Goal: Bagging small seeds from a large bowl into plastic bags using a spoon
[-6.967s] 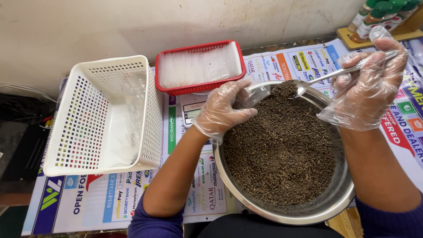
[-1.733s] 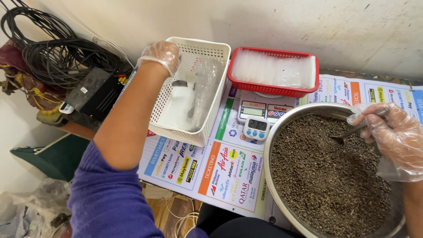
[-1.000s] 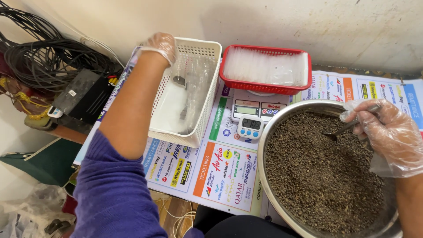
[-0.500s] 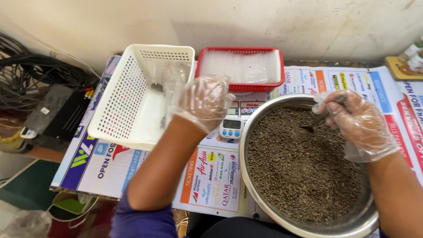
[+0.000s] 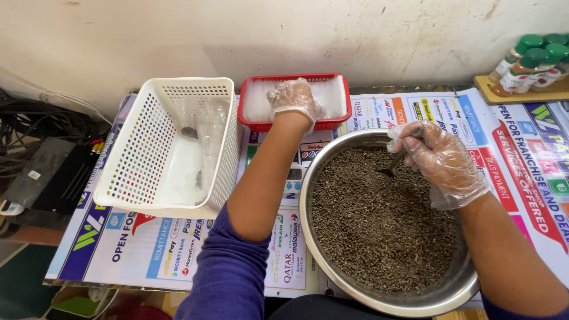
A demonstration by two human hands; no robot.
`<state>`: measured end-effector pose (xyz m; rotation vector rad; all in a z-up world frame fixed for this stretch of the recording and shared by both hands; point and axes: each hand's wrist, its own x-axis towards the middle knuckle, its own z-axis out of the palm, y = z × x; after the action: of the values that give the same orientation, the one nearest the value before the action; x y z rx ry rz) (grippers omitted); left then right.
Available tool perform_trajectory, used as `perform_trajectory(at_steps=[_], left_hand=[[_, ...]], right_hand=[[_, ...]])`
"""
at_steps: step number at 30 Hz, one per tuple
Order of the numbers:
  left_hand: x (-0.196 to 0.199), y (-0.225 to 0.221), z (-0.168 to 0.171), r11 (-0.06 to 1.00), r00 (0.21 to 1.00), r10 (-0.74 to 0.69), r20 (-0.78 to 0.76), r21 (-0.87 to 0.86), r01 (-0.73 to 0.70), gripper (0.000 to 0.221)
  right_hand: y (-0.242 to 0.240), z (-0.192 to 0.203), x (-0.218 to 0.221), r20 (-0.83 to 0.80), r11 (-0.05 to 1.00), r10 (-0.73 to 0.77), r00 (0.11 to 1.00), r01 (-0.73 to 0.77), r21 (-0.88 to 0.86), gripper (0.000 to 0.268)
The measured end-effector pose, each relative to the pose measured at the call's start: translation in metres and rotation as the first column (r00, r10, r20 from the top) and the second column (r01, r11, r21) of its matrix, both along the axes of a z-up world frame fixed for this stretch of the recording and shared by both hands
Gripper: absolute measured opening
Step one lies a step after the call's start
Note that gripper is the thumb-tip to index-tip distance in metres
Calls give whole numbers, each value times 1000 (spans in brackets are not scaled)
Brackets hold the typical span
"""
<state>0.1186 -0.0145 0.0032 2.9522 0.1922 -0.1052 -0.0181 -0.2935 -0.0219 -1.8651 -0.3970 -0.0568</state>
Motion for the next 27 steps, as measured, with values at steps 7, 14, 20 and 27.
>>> perform_trajectory(at_steps=[7, 14, 20, 27], left_hand=[[-13, 0, 2, 980, 1000, 20, -9, -197, -22, 9], [-17, 5, -8, 697, 986, 97, 134, -716, 29, 42], [-74, -7, 2, 188, 987, -151, 62, -978, 90, 22], [-107, -25, -35, -118, 928, -244, 282, -958, 261, 9]], right_hand=[[-1, 0, 2, -84, 998, -33, 996, 36, 41, 8], [1, 1, 0, -48, 999, -16, 999, 18, 35, 8], [0, 6, -4, 15, 998, -53, 998, 53, 29, 8], [1, 15, -11, 166, 918, -337, 927, 284, 277, 3]])
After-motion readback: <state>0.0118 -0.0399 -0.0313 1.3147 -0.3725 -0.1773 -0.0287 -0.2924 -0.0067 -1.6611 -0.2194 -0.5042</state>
